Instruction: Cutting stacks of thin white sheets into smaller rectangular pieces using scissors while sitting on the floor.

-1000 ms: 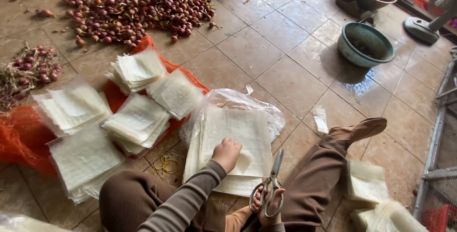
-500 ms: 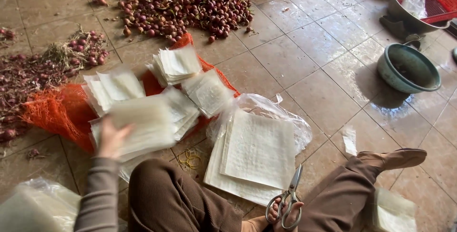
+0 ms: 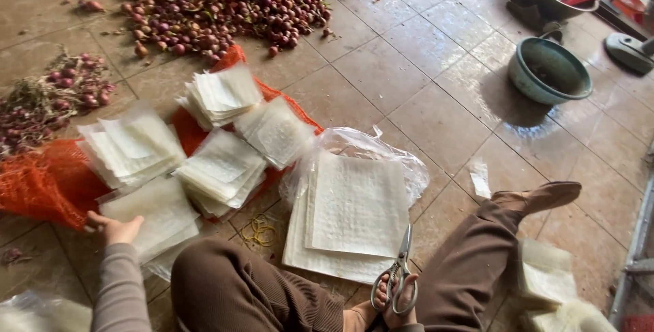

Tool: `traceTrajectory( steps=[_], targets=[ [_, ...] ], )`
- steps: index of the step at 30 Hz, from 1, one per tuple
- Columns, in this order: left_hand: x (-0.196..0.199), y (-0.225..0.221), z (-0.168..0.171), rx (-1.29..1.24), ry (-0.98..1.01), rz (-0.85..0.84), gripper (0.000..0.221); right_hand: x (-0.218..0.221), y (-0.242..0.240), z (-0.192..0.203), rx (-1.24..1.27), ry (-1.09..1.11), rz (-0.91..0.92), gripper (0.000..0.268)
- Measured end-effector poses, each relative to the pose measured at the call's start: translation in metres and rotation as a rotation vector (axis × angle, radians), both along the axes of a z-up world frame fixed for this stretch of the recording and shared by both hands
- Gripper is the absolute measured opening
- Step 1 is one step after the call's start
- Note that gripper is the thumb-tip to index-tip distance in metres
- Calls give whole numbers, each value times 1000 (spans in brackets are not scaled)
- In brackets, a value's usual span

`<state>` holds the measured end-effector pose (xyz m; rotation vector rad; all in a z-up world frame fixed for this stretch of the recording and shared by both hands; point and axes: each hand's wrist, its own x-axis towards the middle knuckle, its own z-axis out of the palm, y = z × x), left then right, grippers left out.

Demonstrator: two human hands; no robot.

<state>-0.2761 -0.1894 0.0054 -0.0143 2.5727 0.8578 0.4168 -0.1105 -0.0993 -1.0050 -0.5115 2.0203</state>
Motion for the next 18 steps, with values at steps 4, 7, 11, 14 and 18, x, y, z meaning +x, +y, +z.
traceTrajectory(
  steps=[4,7,11,14,18],
  targets=[
    [26,19,42,-67,351,-152,99,-38,81,25,-19,-36,-39,100],
    [129,77,101,484,751,-528,82,-44,79,32,26,-84,-45,96],
    [260,157,23,840,-320,-583,60,-50,75,34,-3,-86,41,100],
    [331,195,-47,393,-649,-674,83,-51,69,26,-75,-177,87,100],
    [356,211,-138,223,-82,-640,84,-53,67,22,-294,-254,182,100]
  ],
)
